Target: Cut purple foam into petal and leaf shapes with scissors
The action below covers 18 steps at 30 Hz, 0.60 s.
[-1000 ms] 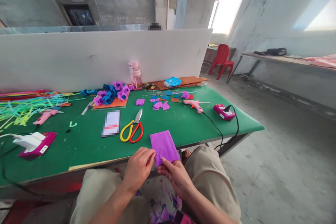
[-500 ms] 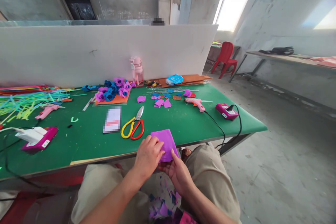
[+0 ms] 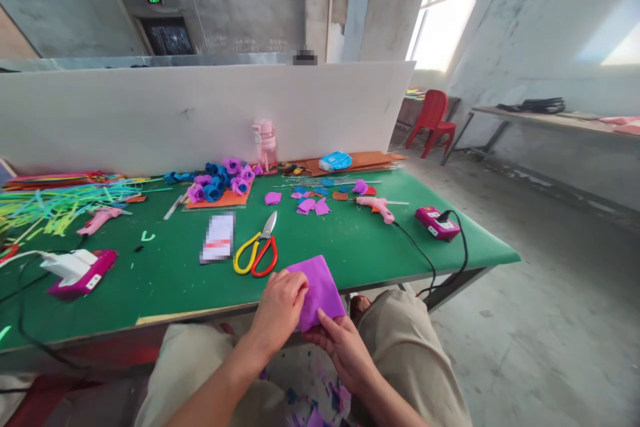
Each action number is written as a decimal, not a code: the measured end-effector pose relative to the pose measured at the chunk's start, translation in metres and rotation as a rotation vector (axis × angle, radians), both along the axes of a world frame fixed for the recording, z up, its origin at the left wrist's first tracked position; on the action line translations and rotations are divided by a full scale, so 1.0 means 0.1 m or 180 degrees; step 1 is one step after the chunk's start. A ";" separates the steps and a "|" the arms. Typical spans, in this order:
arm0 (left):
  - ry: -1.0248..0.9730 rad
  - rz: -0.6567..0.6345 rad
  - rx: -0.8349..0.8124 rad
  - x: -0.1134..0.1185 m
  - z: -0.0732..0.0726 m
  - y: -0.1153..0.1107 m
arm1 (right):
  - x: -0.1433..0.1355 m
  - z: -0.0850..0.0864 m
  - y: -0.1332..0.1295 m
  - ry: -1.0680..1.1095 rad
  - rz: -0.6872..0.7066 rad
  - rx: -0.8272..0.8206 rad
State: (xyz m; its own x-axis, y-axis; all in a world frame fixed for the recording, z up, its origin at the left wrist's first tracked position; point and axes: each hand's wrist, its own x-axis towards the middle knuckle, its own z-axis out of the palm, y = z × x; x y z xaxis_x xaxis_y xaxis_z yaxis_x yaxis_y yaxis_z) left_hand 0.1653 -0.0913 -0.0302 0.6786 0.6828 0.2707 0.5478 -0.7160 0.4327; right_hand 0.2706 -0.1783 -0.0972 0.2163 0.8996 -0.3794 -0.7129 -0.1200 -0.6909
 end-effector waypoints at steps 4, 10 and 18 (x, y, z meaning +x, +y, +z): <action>-0.0153 -0.0098 -0.0304 -0.06 0.10 0.07 | 0.07 0.07 0.00 -0.0155 -0.0021 -0.0147; -0.0240 -0.0209 -0.0369 -0.05 0.11 0.13 | 0.09 0.19 -0.03 -0.0363 0.0122 -0.0107; -0.0074 -0.0180 -0.0226 -0.06 -0.01 0.17 | 0.26 0.13 0.04 -0.0720 0.0139 -0.0133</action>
